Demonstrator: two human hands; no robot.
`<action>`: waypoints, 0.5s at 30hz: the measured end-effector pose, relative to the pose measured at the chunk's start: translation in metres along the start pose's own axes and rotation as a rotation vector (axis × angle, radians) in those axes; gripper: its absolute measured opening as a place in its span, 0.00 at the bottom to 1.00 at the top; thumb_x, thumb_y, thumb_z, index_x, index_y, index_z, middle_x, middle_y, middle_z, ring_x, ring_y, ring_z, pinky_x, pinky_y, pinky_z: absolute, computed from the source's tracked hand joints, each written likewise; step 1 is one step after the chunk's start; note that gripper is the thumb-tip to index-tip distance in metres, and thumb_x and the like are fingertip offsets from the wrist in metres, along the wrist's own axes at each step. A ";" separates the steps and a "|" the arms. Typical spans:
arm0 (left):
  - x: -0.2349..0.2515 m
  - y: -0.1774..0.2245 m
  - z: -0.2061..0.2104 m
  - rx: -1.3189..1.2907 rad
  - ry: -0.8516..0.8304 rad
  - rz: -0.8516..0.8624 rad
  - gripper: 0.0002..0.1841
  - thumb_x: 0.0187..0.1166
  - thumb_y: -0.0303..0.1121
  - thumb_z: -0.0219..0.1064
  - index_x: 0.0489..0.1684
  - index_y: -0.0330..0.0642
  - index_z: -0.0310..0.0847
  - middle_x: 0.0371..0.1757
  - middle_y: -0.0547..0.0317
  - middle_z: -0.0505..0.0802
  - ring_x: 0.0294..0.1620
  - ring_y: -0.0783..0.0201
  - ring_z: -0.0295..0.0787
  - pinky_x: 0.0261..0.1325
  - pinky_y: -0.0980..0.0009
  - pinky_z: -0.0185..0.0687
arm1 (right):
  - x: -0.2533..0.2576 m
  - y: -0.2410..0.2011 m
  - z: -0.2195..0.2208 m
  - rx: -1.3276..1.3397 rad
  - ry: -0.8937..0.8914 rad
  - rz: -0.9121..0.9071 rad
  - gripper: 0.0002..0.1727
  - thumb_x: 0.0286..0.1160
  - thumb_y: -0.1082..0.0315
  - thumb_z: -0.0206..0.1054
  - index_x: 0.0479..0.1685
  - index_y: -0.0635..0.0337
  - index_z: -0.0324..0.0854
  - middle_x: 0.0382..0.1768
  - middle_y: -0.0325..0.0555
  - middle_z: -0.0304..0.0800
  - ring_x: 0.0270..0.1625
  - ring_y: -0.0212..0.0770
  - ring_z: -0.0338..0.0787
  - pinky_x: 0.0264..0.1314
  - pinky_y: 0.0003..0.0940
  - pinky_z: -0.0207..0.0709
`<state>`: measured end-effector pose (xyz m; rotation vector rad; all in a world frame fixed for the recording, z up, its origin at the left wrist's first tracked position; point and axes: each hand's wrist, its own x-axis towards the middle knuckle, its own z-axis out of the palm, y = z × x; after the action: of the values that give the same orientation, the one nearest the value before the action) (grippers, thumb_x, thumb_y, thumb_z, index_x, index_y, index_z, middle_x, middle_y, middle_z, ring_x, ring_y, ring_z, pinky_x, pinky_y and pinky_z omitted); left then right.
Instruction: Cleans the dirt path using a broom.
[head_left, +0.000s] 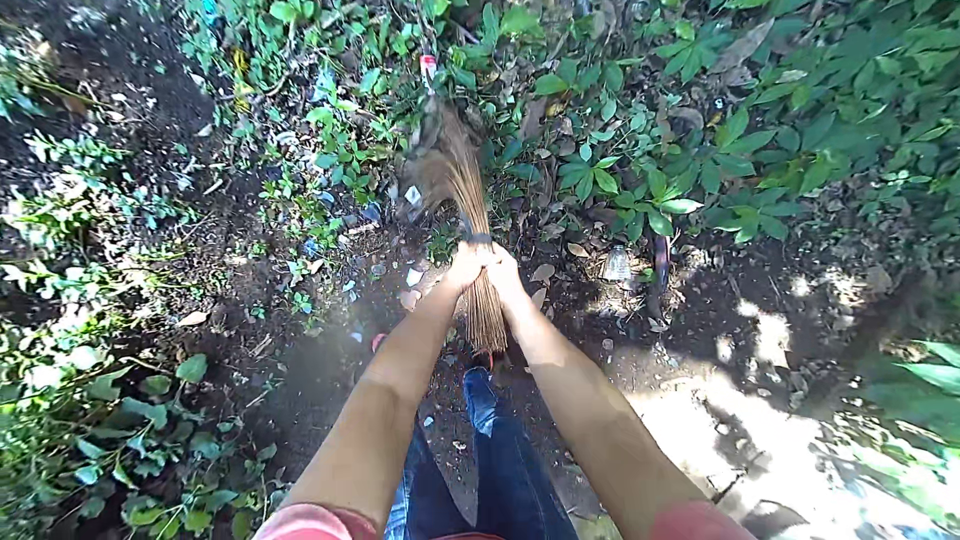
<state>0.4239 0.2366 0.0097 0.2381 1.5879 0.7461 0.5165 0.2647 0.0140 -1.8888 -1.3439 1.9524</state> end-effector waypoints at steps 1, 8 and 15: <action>0.002 -0.005 -0.002 -0.037 0.012 0.004 0.43 0.77 0.20 0.71 0.91 0.34 0.46 0.78 0.34 0.77 0.75 0.48 0.79 0.80 0.54 0.71 | 0.003 0.004 0.001 0.009 -0.021 -0.058 0.27 0.85 0.77 0.58 0.84 0.65 0.67 0.70 0.60 0.82 0.68 0.47 0.84 0.74 0.43 0.75; -0.115 -0.186 0.056 -0.382 0.177 0.079 0.63 0.55 0.36 0.77 0.91 0.28 0.31 0.77 0.32 0.76 0.74 0.55 0.80 0.77 0.59 0.77 | -0.089 0.176 -0.012 -0.014 -0.336 -0.083 0.42 0.77 0.67 0.67 0.91 0.69 0.53 0.81 0.58 0.73 0.80 0.38 0.77 0.84 0.35 0.69; -0.132 -0.203 0.119 -0.506 0.010 -0.194 0.23 0.75 0.30 0.65 0.65 0.23 0.70 0.48 0.37 0.89 0.48 0.52 0.89 0.55 0.53 0.86 | -0.135 0.157 -0.074 -0.352 -0.282 0.285 0.22 0.85 0.68 0.62 0.71 0.73 0.76 0.65 0.66 0.85 0.69 0.54 0.84 0.77 0.51 0.71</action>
<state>0.6147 0.0458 0.0003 -0.2849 1.3568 0.9665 0.6848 0.1229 0.0278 -2.1201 -1.6700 2.3200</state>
